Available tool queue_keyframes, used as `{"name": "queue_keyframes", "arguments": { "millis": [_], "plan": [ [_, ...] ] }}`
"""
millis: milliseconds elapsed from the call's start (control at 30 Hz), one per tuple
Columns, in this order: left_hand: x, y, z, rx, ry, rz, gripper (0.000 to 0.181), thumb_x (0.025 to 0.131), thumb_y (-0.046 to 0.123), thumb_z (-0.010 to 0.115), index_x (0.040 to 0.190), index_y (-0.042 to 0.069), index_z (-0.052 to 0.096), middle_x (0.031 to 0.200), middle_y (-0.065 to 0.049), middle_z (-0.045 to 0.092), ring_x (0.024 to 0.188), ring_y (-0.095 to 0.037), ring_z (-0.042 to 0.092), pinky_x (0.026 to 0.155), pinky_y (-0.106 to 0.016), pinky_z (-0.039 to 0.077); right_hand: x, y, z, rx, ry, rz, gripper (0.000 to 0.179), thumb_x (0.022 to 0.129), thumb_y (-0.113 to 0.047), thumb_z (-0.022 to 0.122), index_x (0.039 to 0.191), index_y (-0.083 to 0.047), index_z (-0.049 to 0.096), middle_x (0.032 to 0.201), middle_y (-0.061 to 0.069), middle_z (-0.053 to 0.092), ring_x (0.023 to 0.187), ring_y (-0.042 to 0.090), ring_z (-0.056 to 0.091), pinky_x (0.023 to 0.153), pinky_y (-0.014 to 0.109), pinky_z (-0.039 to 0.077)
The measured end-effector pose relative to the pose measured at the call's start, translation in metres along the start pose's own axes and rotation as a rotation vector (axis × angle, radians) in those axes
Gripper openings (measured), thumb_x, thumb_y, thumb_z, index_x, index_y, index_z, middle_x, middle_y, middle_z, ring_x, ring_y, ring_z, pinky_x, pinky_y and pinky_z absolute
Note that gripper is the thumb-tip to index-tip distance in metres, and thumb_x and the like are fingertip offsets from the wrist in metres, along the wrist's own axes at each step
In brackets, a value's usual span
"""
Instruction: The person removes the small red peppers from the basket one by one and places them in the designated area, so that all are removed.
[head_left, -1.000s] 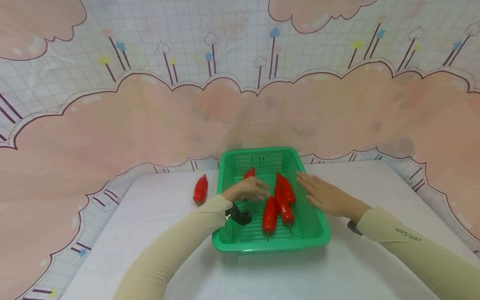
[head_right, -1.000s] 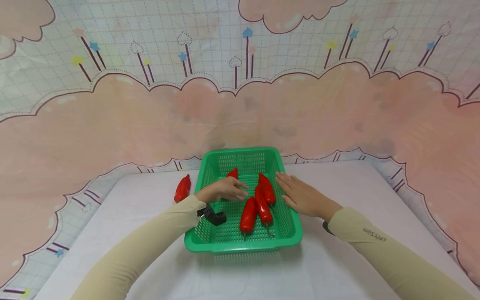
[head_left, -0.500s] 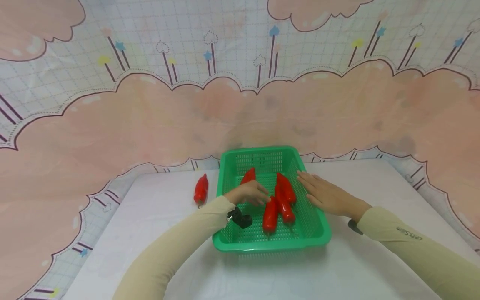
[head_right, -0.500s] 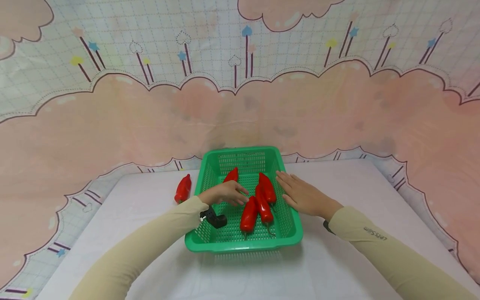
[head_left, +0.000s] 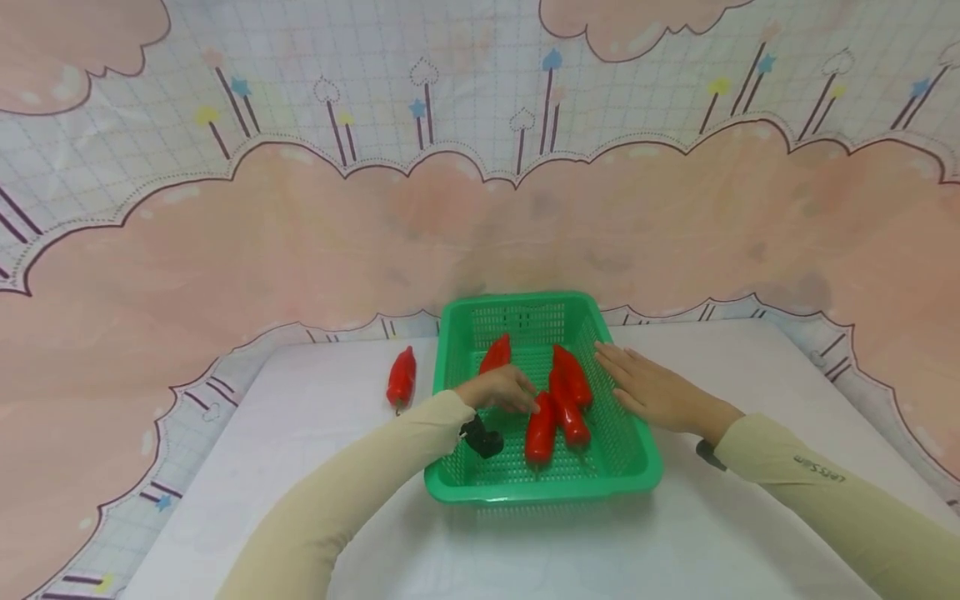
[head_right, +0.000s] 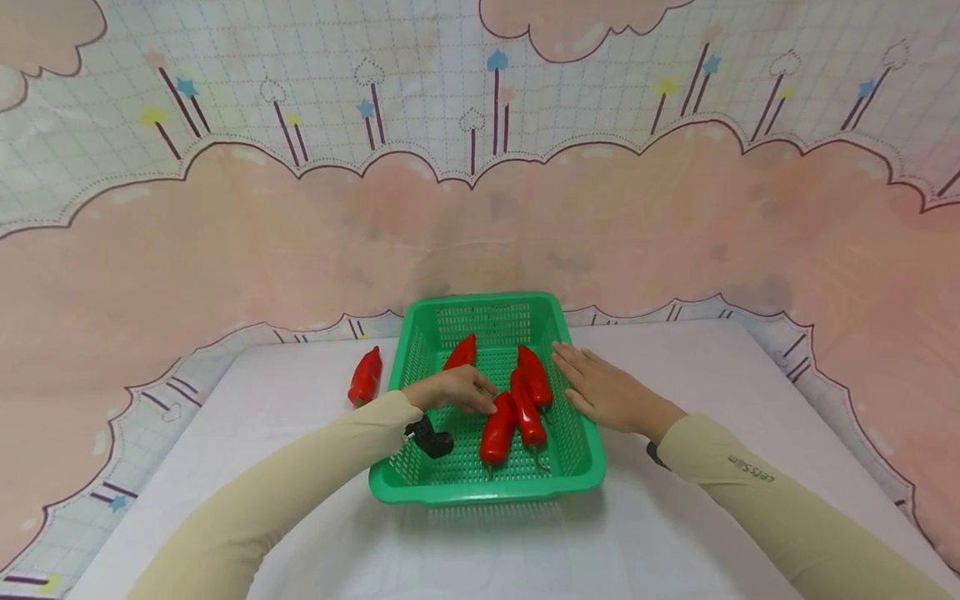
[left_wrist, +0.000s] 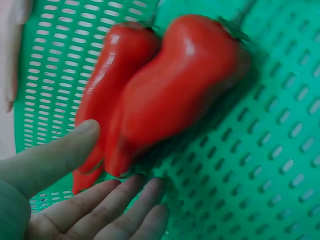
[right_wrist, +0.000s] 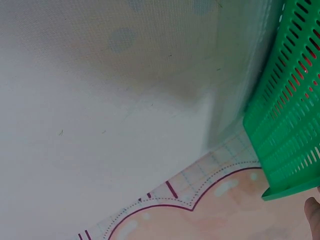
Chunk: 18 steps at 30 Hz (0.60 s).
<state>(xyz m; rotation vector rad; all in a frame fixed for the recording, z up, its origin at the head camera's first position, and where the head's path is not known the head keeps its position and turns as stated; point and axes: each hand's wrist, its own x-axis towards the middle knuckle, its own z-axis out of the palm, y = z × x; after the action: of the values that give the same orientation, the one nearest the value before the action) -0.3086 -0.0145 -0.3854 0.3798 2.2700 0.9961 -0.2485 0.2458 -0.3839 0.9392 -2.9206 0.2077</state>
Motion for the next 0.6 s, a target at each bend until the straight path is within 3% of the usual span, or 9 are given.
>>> {"name": "queue_keyframes", "arguments": {
  "millis": [233, 600],
  "plan": [
    [0.0000, 0.0002, 0.0039, 0.072, 0.020, 0.004, 0.043, 0.080, 0.008, 0.072, 0.119, -0.008, 0.060, 0.116, -0.018, 0.066, 0.100, -0.025, 0.066, 0.085, -0.035, 0.056, 0.0006, -0.0007, -0.0010, -0.003, -0.002, 0.002, 0.058, 0.097, -0.025, 0.043, 0.147, -0.001, 0.026, 0.156, 0.013, 0.024, 0.143, 0.034, 0.024, 0.116, 0.050, 0.023],
    [-0.0004, -0.0028, 0.0070, 0.040, 0.047, 0.030, 0.042, 0.079, 0.005, 0.073, 0.116, -0.012, 0.060, 0.110, -0.023, 0.067, 0.096, -0.030, 0.068, 0.084, -0.037, 0.056, 0.0005, -0.0016, -0.0012, 0.012, -0.024, 0.022, 0.059, 0.097, -0.027, 0.043, 0.148, -0.003, 0.025, 0.156, 0.012, 0.022, 0.143, 0.033, 0.022, 0.117, 0.049, 0.022]
  ]
}}
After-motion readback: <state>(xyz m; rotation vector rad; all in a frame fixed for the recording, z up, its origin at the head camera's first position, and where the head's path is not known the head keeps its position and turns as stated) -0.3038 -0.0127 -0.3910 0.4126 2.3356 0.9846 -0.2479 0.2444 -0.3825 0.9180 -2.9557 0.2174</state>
